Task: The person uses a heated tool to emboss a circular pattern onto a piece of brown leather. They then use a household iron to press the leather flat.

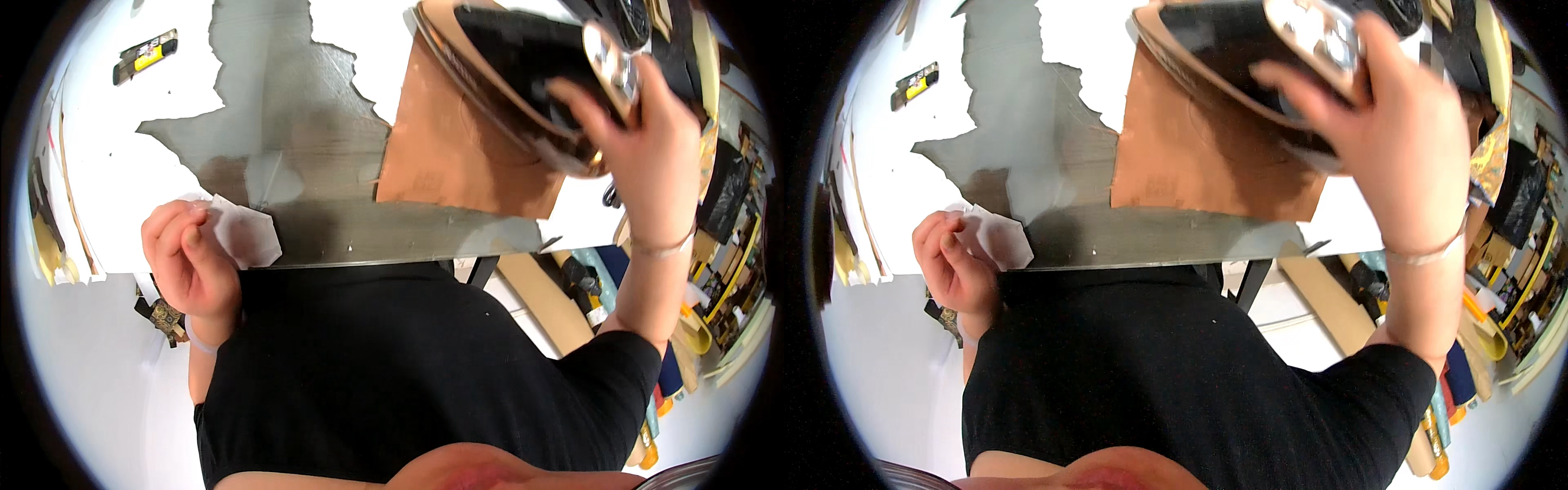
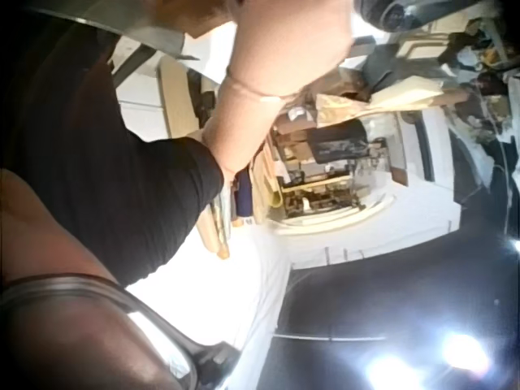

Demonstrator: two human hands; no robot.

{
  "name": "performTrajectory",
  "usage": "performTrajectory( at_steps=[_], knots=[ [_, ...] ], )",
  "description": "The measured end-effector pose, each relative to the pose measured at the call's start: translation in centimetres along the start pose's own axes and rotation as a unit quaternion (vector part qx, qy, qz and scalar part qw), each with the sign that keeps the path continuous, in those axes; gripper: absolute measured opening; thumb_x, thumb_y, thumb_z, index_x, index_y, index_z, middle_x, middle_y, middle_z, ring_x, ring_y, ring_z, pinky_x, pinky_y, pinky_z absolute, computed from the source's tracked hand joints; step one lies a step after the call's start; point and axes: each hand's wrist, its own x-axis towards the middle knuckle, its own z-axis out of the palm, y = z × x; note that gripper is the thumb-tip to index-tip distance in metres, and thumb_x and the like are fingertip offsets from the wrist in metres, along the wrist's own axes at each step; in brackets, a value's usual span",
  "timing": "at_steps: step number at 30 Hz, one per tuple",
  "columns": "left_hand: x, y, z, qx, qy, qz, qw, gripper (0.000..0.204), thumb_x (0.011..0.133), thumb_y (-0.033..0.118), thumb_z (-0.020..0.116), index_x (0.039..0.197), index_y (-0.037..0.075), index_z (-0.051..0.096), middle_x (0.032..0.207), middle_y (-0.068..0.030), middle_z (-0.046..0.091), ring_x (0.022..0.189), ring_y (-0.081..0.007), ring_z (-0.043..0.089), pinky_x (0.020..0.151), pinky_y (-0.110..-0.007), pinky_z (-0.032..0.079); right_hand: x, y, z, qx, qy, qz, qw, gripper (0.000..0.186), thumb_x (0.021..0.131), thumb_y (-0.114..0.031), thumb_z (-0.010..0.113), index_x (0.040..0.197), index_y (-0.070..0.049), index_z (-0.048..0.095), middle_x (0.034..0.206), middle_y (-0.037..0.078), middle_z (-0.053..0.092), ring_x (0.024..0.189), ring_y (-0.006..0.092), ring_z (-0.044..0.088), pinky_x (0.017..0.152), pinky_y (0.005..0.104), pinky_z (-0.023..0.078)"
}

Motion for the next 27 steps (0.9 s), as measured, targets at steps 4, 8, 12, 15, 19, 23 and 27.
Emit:
performTrajectory(
  at_steps=[4, 8, 12, 15, 19, 23, 27],
  knots=[
    [0.0, -0.8, 0.1, 0.002, 0.046, -0.029, 0.998, 0.027, 0.115, 0.007, 0.043, 0.127, -0.006, 0.064, 0.119, -0.0158, 0.066, 0.093, -0.0191, 0.062, 0.086, -0.032, 0.053, 2.0, -3.0, -1.4, -0.005, -0.013, 0.089, 0.996, 0.041, 0.089, -0.034, 0.090, 0.103, -0.001, 0.071, 0.071, 0.011, 0.071, 0.061, 0.0190, 0.067, 0.059, 0.0328, 0.054],
    [-0.4, -1.0, -0.1, -0.054, 0.087, -0.069, 0.992, 0.035, 0.117, 0.007, 0.036, 0.143, -0.005, 0.056, 0.122, -0.0155, 0.069, 0.094, -0.0180, 0.062, 0.087, -0.032, 0.053, -0.8, -1.8, 0.0, 0.054, -0.026, 0.056, 0.997, 0.040, 0.093, -0.034, 0.088, 0.112, -0.002, 0.072, 0.071, 0.008, 0.070, 0.062, 0.0080, 0.064, 0.058, 0.0266, 0.051],
    [-0.3, -1.0, 0.0, -0.069, 0.088, -0.076, 0.991, 0.037, 0.117, 0.008, 0.035, 0.146, -0.005, 0.054, 0.122, -0.0161, 0.070, 0.095, -0.0177, 0.061, 0.090, -0.033, 0.053, -4.7, -4.0, -0.3, 0.029, -0.011, 0.043, 0.999, 0.055, 0.084, -0.036, 0.094, 0.122, -0.003, 0.070, 0.075, 0.010, 0.072, 0.064, 0.0188, 0.072, 0.060, 0.0300, 0.057],
    [-0.4, -1.3, -0.3, -0.084, 0.089, -0.082, 0.989, 0.037, 0.117, 0.007, 0.036, 0.146, -0.005, 0.053, 0.122, -0.0162, 0.069, 0.096, -0.0176, 0.061, 0.092, -0.033, 0.052, -6.1, -5.1, -0.7, -0.005, -0.011, -0.005, 1.000, 0.052, 0.081, -0.037, 0.095, 0.111, -0.005, 0.068, 0.072, 0.010, 0.069, 0.061, 0.0213, 0.071, 0.055, 0.0319, 0.056],
    [-0.6, -1.5, -0.4, -0.110, 0.089, -0.091, 0.986, 0.037, 0.117, 0.008, 0.036, 0.146, -0.006, 0.053, 0.122, -0.0162, 0.069, 0.096, -0.0177, 0.062, 0.094, -0.034, 0.052, -8.7, -6.8, -1.4, 0.048, -0.049, -0.019, 0.997, 0.049, 0.077, -0.034, 0.098, 0.102, -0.008, 0.065, 0.074, 0.008, 0.068, 0.062, 0.0218, 0.071, 0.054, 0.0329, 0.055],
    [-0.4, -0.9, -0.2, -0.087, 0.089, -0.102, 0.987, 0.037, 0.116, 0.008, 0.037, 0.146, -0.007, 0.053, 0.121, -0.0166, 0.068, 0.097, -0.0180, 0.062, 0.095, -0.035, 0.052, -8.3, -7.0, -1.3, 0.041, -0.028, -0.016, 0.999, 0.050, 0.078, -0.040, 0.097, 0.098, -0.008, 0.065, 0.071, 0.008, 0.064, 0.058, 0.0225, 0.068, 0.053, 0.0338, 0.053],
    [-0.1, -1.1, -0.1, -0.112, 0.099, -0.108, 0.983, 0.037, 0.116, 0.008, 0.039, 0.145, -0.008, 0.053, 0.121, -0.0172, 0.068, 0.097, -0.0178, 0.062, 0.096, -0.035, 0.052, -4.3, -5.5, 0.0, 0.045, 0.050, 0.018, 0.998, 0.055, 0.084, -0.052, 0.090, 0.090, -0.004, 0.063, 0.059, 0.010, 0.057, 0.052, 0.0251, 0.062, 0.052, 0.0335, 0.050]
  ],
)
